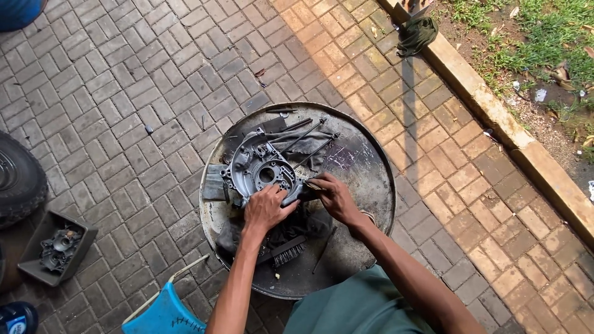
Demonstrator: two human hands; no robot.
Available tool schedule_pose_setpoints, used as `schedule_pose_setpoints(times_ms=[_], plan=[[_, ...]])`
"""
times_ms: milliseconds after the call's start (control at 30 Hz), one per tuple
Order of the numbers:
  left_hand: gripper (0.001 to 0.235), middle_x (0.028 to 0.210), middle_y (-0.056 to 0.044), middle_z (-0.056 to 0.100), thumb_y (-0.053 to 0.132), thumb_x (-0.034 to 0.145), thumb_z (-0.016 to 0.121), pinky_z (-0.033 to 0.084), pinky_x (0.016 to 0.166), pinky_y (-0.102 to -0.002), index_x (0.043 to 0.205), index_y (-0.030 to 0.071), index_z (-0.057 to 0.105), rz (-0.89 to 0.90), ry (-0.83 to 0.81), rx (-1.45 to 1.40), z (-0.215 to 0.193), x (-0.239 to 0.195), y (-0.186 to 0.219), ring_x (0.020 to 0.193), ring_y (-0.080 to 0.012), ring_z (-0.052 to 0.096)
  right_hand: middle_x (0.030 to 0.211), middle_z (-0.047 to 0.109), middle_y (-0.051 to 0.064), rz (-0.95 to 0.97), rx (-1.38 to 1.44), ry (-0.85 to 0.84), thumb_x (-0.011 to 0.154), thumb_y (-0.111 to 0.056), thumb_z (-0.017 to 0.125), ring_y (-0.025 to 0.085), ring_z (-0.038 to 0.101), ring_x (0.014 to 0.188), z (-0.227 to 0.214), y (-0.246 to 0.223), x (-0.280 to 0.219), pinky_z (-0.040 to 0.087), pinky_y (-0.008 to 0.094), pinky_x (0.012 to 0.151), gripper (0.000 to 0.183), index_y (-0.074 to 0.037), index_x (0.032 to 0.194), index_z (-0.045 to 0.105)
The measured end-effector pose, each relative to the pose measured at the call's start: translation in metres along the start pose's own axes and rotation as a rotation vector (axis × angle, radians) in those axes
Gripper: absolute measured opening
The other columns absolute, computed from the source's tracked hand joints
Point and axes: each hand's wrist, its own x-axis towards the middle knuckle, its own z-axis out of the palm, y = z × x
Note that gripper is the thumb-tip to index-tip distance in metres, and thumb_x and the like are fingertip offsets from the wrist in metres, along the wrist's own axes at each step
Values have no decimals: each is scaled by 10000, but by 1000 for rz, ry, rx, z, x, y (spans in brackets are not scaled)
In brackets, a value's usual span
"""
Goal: The person cleans a disassembled mechanical housing component using a wire brush and a cloth. They scrub the interior and exterior surfaces of the part, then wipe it down with a rag while working over a metal barrel.
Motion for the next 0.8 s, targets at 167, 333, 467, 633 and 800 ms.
schedule_pose_setpoints(times_ms=[167,333,467,633,800], plan=[[405,680,-6,584,596,795,754,553,556,-320,717,212,652,1,11,0,-1,1,-1,689,-214,676,1024,696,131,4,-14,4,954,-99,670,399,676,845,-8,-1,-12,535,487,742,281,-135,1221,751],[393,685,-9,589,581,773,765,558,564,-329,723,205,661,-10,-19,-7,1,0,0,700,-220,678,1001,684,125,-2,-22,7,957,-137,679,379,675,862,-1,1,-4,540,485,750,279,-146,1227,749],[403,676,-12,577,579,781,764,552,550,-335,717,198,649,6,-8,-9,0,0,-1,686,-226,673,1013,687,127,5,-20,16,965,-131,678,396,678,887,-6,0,-12,546,492,755,256,-144,1208,754],[398,685,-10,575,563,779,781,548,536,-339,755,195,632,39,53,-33,6,0,-5,671,-226,669,1019,689,107,38,-48,32,972,-127,672,369,676,870,0,3,-8,544,481,737,259,-152,1216,754],[423,681,8,557,599,789,751,538,536,-326,736,208,597,27,14,10,2,0,-2,669,-215,658,1037,681,125,9,-88,7,948,-118,674,396,672,902,0,1,-3,545,489,768,269,-136,1205,752]])
